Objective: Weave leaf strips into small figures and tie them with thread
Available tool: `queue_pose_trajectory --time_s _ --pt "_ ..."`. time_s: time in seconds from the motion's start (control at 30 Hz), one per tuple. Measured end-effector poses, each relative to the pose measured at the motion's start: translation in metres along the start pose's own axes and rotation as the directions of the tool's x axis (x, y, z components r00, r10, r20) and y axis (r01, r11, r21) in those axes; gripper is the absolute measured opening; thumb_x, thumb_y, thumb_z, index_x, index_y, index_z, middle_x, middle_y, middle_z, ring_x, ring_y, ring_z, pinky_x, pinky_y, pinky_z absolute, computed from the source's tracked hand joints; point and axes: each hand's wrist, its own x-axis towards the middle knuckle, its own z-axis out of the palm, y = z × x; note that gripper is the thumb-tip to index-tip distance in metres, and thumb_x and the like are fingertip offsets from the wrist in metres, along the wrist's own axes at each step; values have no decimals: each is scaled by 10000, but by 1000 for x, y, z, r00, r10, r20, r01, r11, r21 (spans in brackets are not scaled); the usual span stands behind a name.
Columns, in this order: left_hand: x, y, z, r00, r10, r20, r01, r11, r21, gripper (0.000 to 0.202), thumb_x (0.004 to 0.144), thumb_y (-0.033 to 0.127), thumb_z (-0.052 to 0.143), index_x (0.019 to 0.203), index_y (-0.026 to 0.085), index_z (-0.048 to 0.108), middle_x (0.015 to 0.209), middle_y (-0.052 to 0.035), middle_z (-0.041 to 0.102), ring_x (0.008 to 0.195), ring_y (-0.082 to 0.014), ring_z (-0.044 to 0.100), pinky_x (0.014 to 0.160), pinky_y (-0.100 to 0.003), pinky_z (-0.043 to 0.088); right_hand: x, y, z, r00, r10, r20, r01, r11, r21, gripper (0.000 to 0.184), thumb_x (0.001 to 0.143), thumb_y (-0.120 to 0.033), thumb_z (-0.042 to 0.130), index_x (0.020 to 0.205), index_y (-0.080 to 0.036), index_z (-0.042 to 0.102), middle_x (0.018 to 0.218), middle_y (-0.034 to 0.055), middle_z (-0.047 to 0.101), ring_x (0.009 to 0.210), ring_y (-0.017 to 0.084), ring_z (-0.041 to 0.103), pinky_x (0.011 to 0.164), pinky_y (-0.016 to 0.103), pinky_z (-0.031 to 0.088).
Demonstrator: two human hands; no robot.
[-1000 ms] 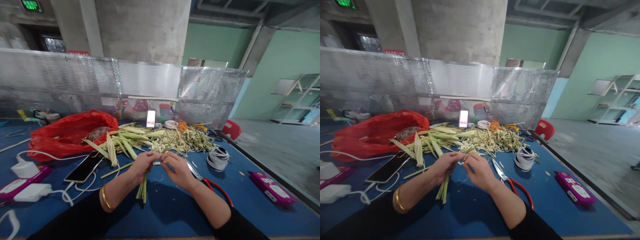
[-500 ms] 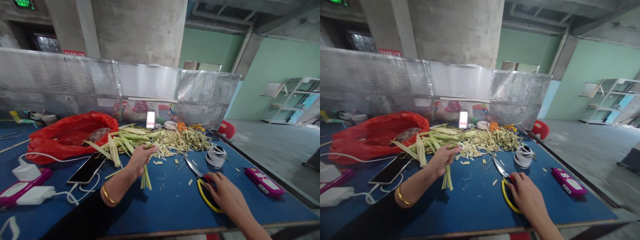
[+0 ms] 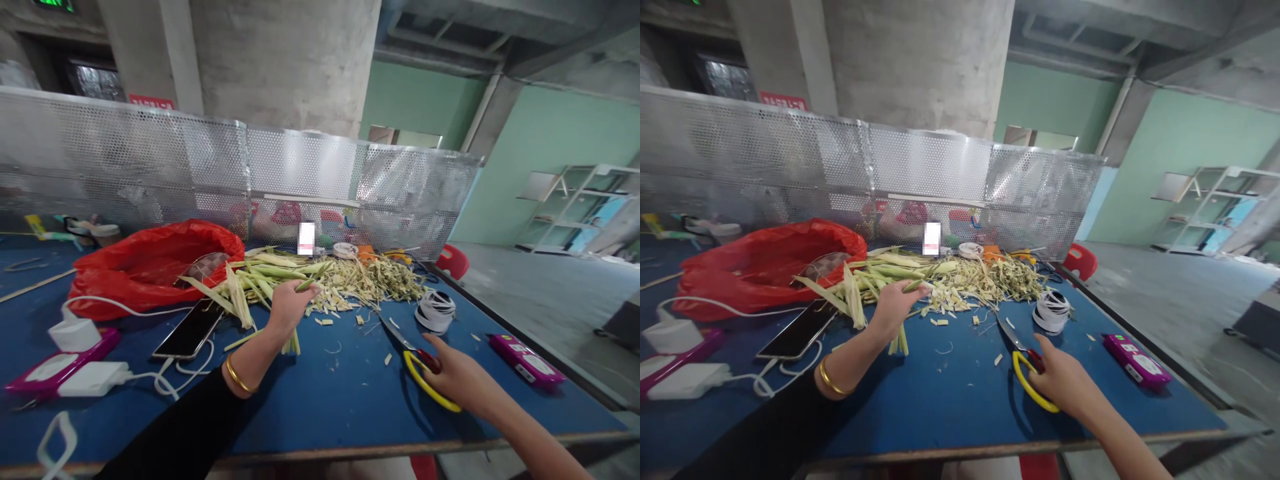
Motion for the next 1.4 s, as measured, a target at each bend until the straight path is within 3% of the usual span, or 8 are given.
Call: queue_pose_trajectory --time_s 0.17,0.27,0.37,0.5,0.63,0.73,0.93,1.4 --pt "5 -7 -3 997 68 -28 -65 993 95 222 626 343 681 735 154 721 572 24 600 625 -159 541 579 -234 376 -10 12 0 997 47 56 -67 895 441 625 659 -411 582 1200 -100 549 592 12 591 558 208 565 530 298 418" --pt "7 -11 -3 994 102 -43 -95 984 149 214 627 339 670 733 160 720 555 31 592 617 -162 542 577 -234 373 -23 -6 1 991 35 131 -126 589 798 612 685 -440 606 1218 -159 500 509 -48 500 398 135 436 405 253 335" --pt "7 -13 -3 991 125 -44 -114 975 192 230 634 352 665 748 161 725 557 32 606 614 -162 552 585 -233 379 -33 -41 1 997 -50 63 -52 200 978 507 665 -369 677 1130 -226 536 778 14 616 429 83 427 389 219 309" --pt "7 -14 -4 989 139 -46 -125 965 229 278 653 401 659 760 152 724 601 19 650 631 -165 578 602 -234 398 -34 -87 3 970 -228 80 -121 -171 978 427 641 -234 741 1044 -235 599 756 -7 568 497 63 418 509 211 393" --pt "9 -14 -4 985 160 -62 -140 958 249 274 668 394 645 757 146 719 660 6 686 663 -170 606 619 -230 421 -32 -117 9 898 -414 147 -323 -395 860 436 748 -498 664 1062 -198 634 785 24 570 539 75 427 643 267 449" --pt "9 -15 -4 981 177 -81 -151 953 262 266 680 384 630 760 145 717 664 1 690 655 -166 609 607 -224 424 -33 -132 12 849 -509 140 -406 -461 789 575 786 -655 519 1083 -175 627 789 34 564 535 76 419 650 279 444" --pt "7 -16 -2 973 210 -91 -173 936 308 243 705 344 592 770 148 720 646 2 676 634 -149 591 591 -209 409 -32 -149 17 804 -582 120 -463 -488 740 621 835 -684 379 1065 -157 613 772 45 567 493 72 391 593 266 410" --pt "0 -13 1 972 225 -71 -183 909 373 221 687 285 543 735 149 711 530 41 542 527 -110 474 519 -198 337 -27 -167 12 824 -557 105 -437 -507 743 560 888 -608 363 1053 -141 624 713 17 537 465 64 383 564 254 414"
